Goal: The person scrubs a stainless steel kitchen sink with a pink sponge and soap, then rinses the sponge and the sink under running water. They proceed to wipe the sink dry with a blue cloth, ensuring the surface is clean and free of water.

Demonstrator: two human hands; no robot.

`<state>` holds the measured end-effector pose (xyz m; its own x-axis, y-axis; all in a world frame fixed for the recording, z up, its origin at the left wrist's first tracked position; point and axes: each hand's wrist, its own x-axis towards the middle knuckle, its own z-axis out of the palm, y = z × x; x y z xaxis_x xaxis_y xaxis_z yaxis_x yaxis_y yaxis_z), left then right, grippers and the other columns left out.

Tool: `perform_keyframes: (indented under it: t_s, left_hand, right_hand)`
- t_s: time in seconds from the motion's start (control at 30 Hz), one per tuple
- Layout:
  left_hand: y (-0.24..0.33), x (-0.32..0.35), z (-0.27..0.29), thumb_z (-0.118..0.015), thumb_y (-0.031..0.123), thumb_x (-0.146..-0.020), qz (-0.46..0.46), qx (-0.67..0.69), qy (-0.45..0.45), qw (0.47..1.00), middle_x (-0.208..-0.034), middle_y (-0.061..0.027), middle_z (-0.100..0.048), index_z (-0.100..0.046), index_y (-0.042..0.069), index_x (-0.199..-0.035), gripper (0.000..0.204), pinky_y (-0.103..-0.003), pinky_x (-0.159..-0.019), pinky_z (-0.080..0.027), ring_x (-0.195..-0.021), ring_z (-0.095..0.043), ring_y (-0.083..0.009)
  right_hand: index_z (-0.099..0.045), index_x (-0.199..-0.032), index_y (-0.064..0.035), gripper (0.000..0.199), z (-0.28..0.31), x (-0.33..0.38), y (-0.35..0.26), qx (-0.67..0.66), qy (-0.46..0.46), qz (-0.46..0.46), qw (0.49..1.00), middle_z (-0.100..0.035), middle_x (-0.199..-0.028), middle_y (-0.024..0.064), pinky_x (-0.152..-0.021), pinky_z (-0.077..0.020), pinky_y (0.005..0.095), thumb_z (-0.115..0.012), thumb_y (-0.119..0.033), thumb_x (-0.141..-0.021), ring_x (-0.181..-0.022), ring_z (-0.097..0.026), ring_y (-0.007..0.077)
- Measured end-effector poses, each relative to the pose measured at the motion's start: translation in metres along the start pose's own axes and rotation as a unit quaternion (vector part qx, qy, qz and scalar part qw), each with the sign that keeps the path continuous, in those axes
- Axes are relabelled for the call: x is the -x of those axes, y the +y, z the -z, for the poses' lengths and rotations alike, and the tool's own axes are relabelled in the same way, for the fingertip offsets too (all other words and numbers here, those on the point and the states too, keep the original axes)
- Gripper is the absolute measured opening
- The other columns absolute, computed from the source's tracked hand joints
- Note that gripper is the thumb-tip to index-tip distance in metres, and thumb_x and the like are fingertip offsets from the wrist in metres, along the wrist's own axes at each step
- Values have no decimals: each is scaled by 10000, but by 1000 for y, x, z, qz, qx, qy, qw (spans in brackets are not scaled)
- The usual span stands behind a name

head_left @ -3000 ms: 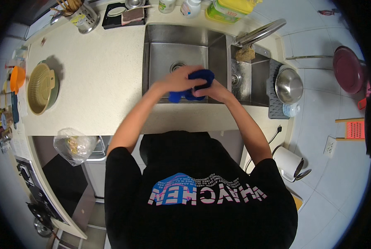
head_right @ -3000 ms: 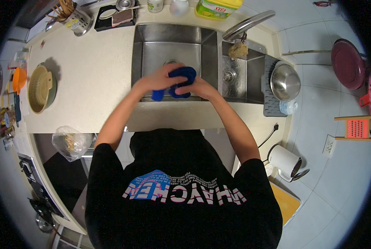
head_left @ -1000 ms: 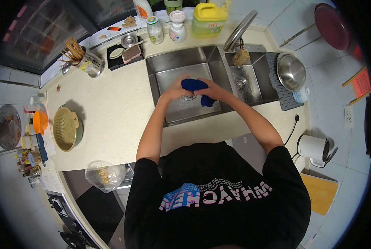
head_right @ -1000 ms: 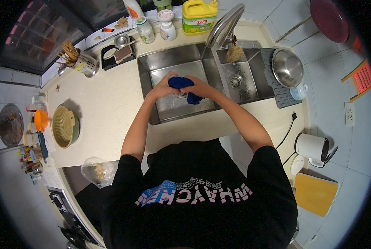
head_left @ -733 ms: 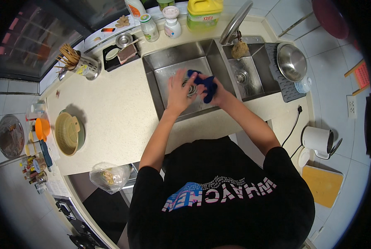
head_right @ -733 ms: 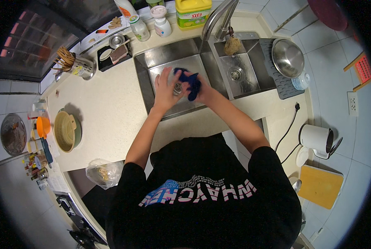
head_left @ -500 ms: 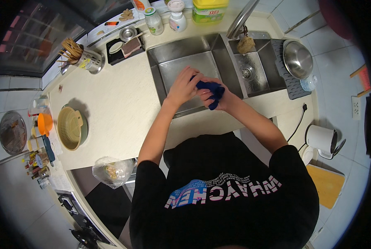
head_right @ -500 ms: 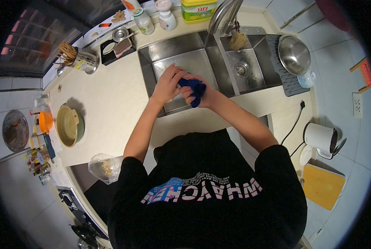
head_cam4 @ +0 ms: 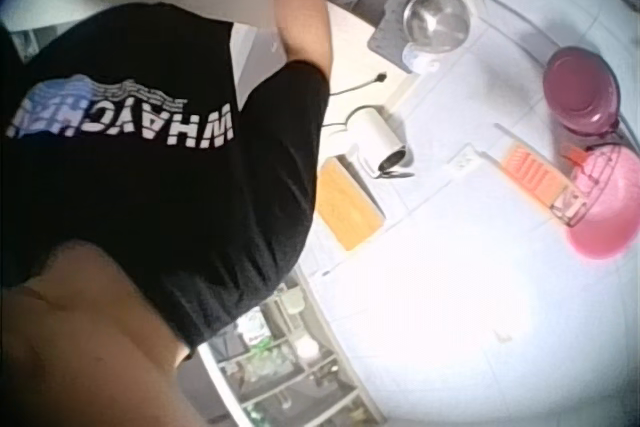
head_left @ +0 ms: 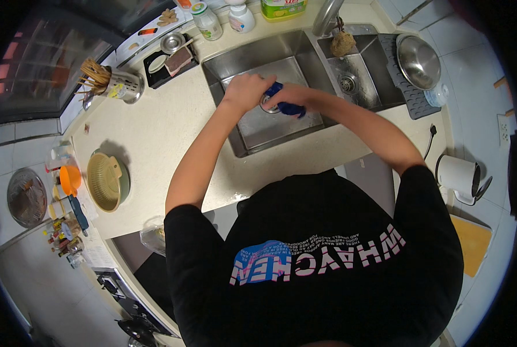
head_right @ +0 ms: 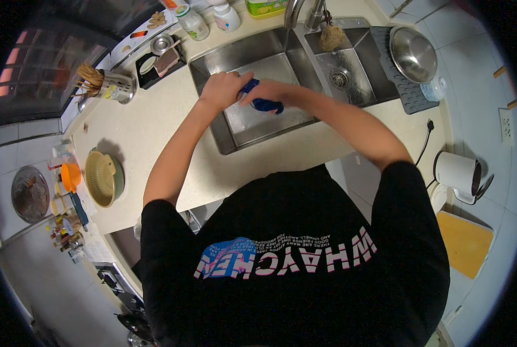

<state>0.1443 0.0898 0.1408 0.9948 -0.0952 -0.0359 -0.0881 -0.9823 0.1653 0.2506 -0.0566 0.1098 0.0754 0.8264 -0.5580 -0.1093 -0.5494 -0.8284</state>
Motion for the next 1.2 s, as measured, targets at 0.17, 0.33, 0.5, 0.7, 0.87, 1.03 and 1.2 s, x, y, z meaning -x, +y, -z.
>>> perform_keyframes:
  t_s: [0.17,0.33,0.5,0.7,0.87,1.03,1.2]
  left_hand:
    - [-7,-18,-27,-632,84,-699,84,147,-93,981,-838,-170,-650,-575,68,-1036,342,-410,-692,-520,-860,-642,-315]
    - [-22,-17,-37,-583,43,-686,96,508,-311,798,-598,-49,-573,-563,47,-1057,372,-270,-480,-436,-498,-539,-124]
    - [-27,-9,-43,-616,27,-671,60,543,-305,780,-625,5,-521,-512,54,-1121,462,-217,-454,-387,-494,-482,-76]
    - [-28,-10,-25,-704,66,-628,111,448,-265,847,-860,-50,-561,-431,72,-1234,665,-270,-689,-467,-753,-552,-157]
    - [-38,2,-34,-804,154,-584,40,345,62,936,-1247,-162,-446,-282,119,-1409,977,-374,-966,-356,-1146,-450,-294]
    - [-9,26,-38,-800,191,-587,78,140,207,965,-1361,-166,-359,-368,173,-1383,906,-466,-1034,-258,-1290,-309,-362]
    - [14,29,-55,-784,231,-615,135,136,313,930,-1425,-175,-299,-386,152,-1374,861,-527,-1054,-188,-1335,-252,-367]
  right_hand:
    - [-643,-797,-14,292,25,-20,-21,624,84,184,755,-652,-762,175,-641,-523,431,-715,-170,-560,-717,-634,368]
    - [-622,-839,-71,219,24,-16,-28,715,26,247,653,-622,-664,132,-559,-476,435,-668,-179,-654,-646,-616,343]
    - [-572,-1052,-94,385,8,-3,-19,659,66,263,701,-629,-682,128,-574,-486,431,-658,-237,-704,-648,-619,344]
    - [-558,-1055,-89,409,6,3,5,375,123,255,883,-620,-663,123,-557,-469,417,-662,-349,-756,-597,-612,277]
    - [-547,-917,-41,434,25,-1,4,-136,106,-53,984,-558,-590,46,-415,-397,268,-658,-442,-793,-509,-540,101]
    - [-491,-908,-29,419,27,5,18,-649,-76,-20,757,-427,-575,-26,-368,-292,200,-627,-419,-834,-423,-354,71]
    - [-510,-948,-18,400,-43,2,0,-766,-304,25,566,-374,-555,-33,-369,-284,217,-563,-410,-886,-415,-351,75]
